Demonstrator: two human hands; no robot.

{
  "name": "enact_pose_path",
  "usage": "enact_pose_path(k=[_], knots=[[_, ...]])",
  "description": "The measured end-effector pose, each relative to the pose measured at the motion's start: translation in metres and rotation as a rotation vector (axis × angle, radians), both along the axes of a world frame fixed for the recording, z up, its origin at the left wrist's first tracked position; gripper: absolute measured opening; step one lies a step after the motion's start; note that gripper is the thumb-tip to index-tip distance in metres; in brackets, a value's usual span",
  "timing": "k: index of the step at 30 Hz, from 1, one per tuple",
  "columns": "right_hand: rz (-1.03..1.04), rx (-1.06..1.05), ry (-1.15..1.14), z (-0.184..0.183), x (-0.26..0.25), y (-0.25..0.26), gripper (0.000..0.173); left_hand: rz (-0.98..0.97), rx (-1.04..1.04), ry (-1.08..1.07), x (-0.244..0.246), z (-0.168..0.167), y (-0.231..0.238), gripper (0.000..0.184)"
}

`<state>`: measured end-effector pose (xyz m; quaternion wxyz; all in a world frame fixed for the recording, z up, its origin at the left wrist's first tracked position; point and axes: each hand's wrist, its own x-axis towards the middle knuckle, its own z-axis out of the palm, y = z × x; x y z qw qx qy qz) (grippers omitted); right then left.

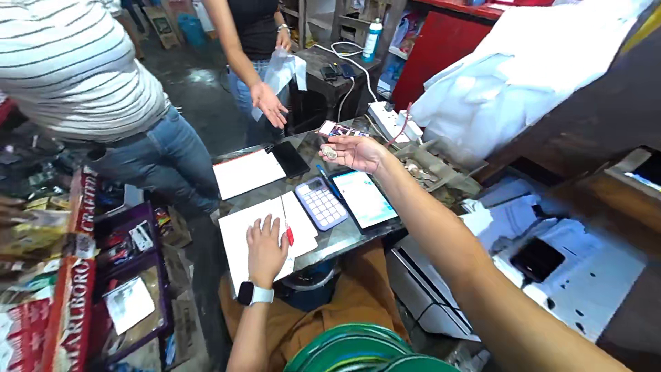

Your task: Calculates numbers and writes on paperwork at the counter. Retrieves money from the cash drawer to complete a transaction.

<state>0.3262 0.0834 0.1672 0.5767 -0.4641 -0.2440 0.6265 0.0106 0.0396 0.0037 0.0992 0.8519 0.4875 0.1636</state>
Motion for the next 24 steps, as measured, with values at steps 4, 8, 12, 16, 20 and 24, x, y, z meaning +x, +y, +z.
enact_pose_path(k=[4, 8, 12, 16, 20, 24], knots=[[-0.048, 0.011, 0.057, -0.003, -0.03, 0.023, 0.04, 0.002, -0.021, 0.006, 0.002, 0.0, 0.002, 0.05], [-0.085, 0.004, -0.109, 0.007, -0.059, 0.053, 0.045, 0.003, -0.062, 0.014, 0.004, 0.006, 0.001, 0.05], [-0.204, 0.096, -0.35, 0.011, -0.084, 0.101, 0.038, 0.007, -0.088, 0.025, 0.004, 0.008, 0.001, 0.051], [-0.219, 0.113, -0.9, 0.005, -0.097, 0.146, 0.032, 0.016, -0.105, 0.021, 0.006, 0.01, 0.002, 0.051], [-0.113, 0.001, -1.089, 0.001, -0.11, 0.168, 0.032, 0.018, -0.105, 0.029, 0.006, 0.009, 0.001, 0.051], [0.02, -0.009, -1.168, 0.005, -0.124, 0.168, 0.036, 0.017, -0.09, 0.027, 0.008, 0.006, 0.002, 0.051]])
